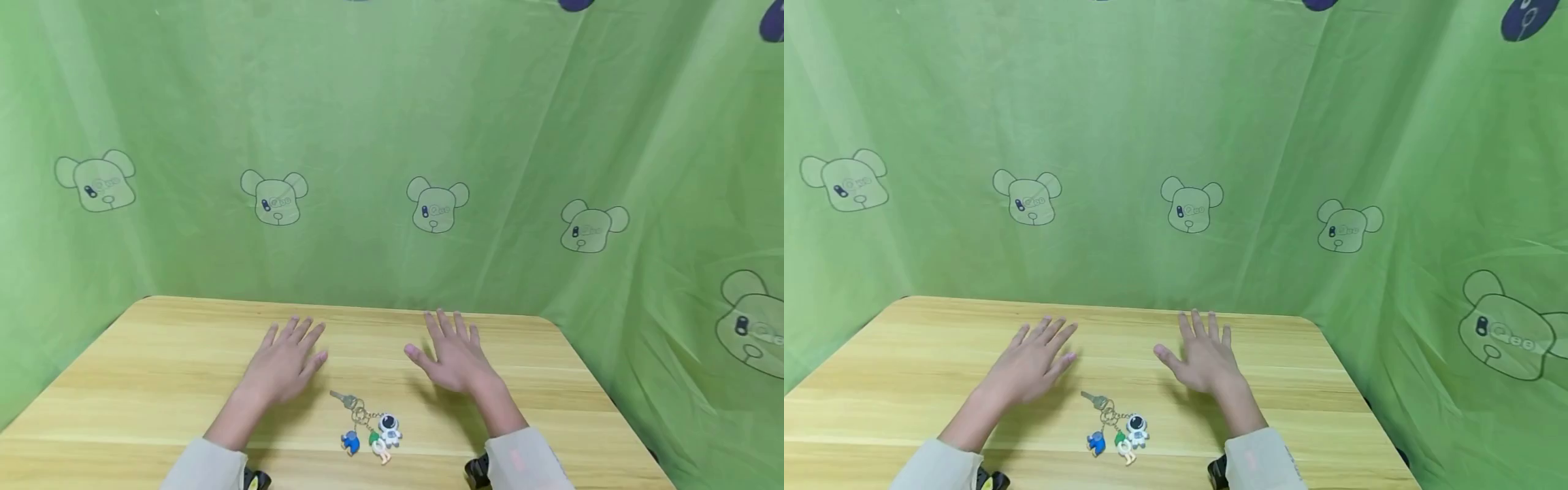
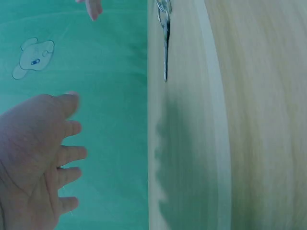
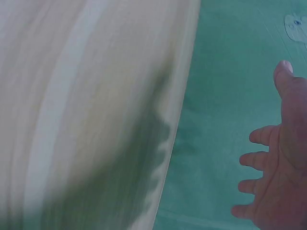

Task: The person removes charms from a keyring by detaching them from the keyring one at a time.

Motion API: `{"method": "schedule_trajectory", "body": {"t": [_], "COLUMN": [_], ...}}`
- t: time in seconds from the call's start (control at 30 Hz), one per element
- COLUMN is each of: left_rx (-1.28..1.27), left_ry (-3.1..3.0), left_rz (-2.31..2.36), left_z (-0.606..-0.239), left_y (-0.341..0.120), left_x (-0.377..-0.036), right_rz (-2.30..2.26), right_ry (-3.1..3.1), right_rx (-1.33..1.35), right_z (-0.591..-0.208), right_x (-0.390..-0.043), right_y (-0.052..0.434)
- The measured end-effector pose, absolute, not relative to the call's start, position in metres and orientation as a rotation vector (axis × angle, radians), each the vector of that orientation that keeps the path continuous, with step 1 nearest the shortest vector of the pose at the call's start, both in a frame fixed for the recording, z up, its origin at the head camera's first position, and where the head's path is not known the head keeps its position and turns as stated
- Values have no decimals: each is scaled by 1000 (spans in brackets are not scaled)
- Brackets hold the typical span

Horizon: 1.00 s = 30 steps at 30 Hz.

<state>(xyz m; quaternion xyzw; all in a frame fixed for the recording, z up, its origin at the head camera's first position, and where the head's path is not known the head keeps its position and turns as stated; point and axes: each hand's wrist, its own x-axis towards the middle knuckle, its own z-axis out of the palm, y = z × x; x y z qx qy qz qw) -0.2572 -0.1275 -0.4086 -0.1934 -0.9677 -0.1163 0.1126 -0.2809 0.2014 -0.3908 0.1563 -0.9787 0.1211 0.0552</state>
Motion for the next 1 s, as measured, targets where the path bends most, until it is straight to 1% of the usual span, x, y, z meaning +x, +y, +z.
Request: {"method": "schedule_trajectory", "body": {"t": [0.2, 0.57, 0.73, 1.0], "left_rx": [-688, -926, -985, -1103], "left_ry": [-2895, -2956, -2966, -2934], "left_rz": [-385, -465, -574, -748], "left_z": [-408, -415, -417, -424], "left_y": [-123, -109, -104, -95], "left_x": [-254, -248, -245, -243], "right_rz": [372, 255, 239, 124], "right_ry": [-3041, -3058, -3045, -2990], "right_rx": [600, 809, 954, 1097], "right_z": [-393, -393, -392, -400], "right_x": [-281, -271, -262, -251], "right_y": [192, 172, 163, 154]}}
